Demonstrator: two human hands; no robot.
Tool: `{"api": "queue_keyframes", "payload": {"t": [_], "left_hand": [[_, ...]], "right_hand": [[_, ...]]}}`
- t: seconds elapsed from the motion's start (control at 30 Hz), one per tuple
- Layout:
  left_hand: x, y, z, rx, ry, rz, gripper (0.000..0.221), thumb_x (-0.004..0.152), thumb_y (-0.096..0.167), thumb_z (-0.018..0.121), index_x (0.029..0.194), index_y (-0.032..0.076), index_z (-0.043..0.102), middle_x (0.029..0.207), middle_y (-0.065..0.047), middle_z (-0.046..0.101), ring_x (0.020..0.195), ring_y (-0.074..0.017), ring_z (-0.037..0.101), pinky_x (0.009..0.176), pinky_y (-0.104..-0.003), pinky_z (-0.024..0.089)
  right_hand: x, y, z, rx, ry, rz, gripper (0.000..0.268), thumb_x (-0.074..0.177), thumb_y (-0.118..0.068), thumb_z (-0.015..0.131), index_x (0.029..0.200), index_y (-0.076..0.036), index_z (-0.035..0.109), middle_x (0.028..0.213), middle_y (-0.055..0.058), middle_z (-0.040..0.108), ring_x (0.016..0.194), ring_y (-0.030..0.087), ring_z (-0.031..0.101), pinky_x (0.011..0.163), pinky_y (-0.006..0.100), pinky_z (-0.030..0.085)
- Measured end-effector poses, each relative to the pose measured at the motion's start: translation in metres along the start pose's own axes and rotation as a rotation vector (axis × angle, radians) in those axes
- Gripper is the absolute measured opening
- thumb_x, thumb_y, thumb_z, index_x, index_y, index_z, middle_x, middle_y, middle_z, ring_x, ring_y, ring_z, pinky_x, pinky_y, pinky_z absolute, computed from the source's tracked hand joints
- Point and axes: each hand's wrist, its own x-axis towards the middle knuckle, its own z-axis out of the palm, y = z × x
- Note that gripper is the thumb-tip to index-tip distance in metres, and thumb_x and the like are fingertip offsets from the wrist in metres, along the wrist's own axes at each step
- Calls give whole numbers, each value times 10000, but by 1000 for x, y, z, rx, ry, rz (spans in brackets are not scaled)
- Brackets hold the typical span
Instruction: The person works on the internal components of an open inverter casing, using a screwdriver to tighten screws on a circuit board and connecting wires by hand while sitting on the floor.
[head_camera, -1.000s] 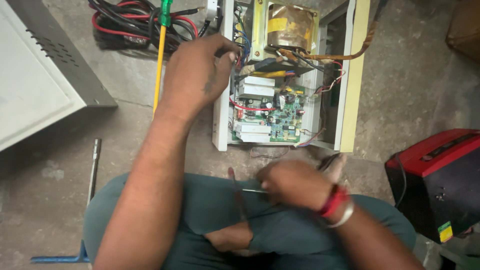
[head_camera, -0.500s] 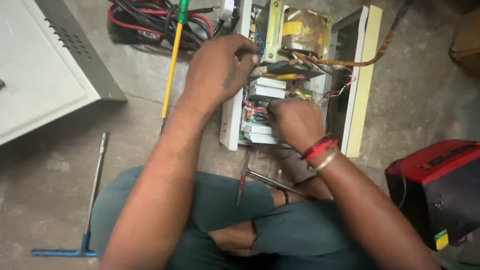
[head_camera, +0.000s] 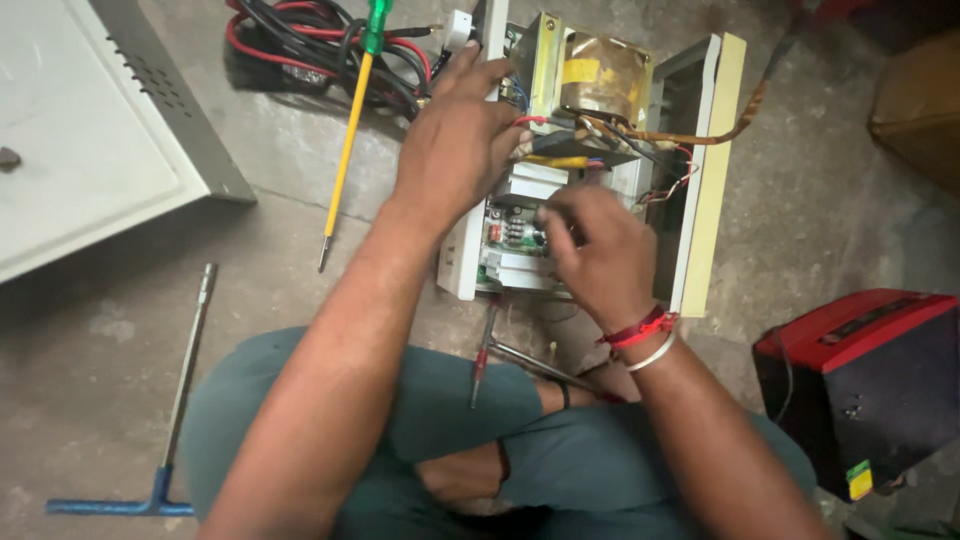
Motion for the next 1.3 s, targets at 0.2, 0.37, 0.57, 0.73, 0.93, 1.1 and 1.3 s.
{"api": "queue_keyframes", "payload": {"t": [0.2, 0.37, 0.57, 0.73, 0.93, 1.1, 1.3], "left_hand": [[-2, 4, -3, -103, -17, -52, 179, 851, 175, 763, 977, 62, 820, 1470, -202, 556, 1356, -398, 509, 1099, -445, 430], [-1, 3, -7, -126, -25, -56, 192, 850, 182, 777, 978, 43, 812, 1469, -201, 559, 1349, -395, 526, 1107, -442, 439], [-1, 4, -6, -136, -14, -68, 178, 842, 189, 794, 945, 46, 818, 1462, -201, 556, 1345, -413, 512, 1091, -446, 435], [-1, 2, -7, -122, -24, -68, 177, 844, 193, 794, 939, 45, 816, 1471, -197, 551, 1355, -402, 508, 1103, -438, 436], [0, 3, -7, -118, -35, -77, 176, 836, 190, 802, 937, 46, 815, 1480, -194, 539, 1367, -399, 495, 1112, -432, 426], [-1, 4, -7, -125, -38, -96, 166, 835, 185, 803, 941, 59, 823, 1486, -185, 538, 1369, -394, 494, 1117, -434, 423], [-1, 2, -6, -134, -45, -103, 186, 825, 196, 813, 961, 70, 820, 1487, -170, 536, 1375, -389, 489, 1108, -432, 423]], "right_hand": [[8, 16, 38, -202, -372, 126, 265, 864, -184, 643, 1084, -221, 786, 894, 165, 741, 842, 392, 705, 762, 511, 559], [21, 5, 42, -244, -521, 206, 320, 859, -228, 632, 1132, -292, 787, 930, 167, 744, 865, 398, 704, 793, 526, 555], [20, 12, 52, -132, -486, 150, 319, 868, -210, 621, 1141, -252, 780, 966, 155, 750, 870, 395, 700, 791, 510, 558], [14, 6, 54, -153, -406, 235, 245, 893, -260, 667, 1099, -239, 797, 906, 164, 747, 853, 383, 706, 799, 511, 556], [24, 7, 54, -174, -466, 184, 258, 863, -244, 673, 1080, -263, 811, 907, 155, 748, 819, 386, 712, 780, 505, 569], [22, 9, 57, -186, -479, 216, 250, 869, -268, 687, 1089, -262, 806, 885, 163, 745, 808, 393, 707, 762, 514, 561], [23, 10, 58, -264, -530, 213, 236, 911, -302, 667, 1101, -290, 806, 902, 165, 743, 837, 394, 708, 791, 515, 563]]}}
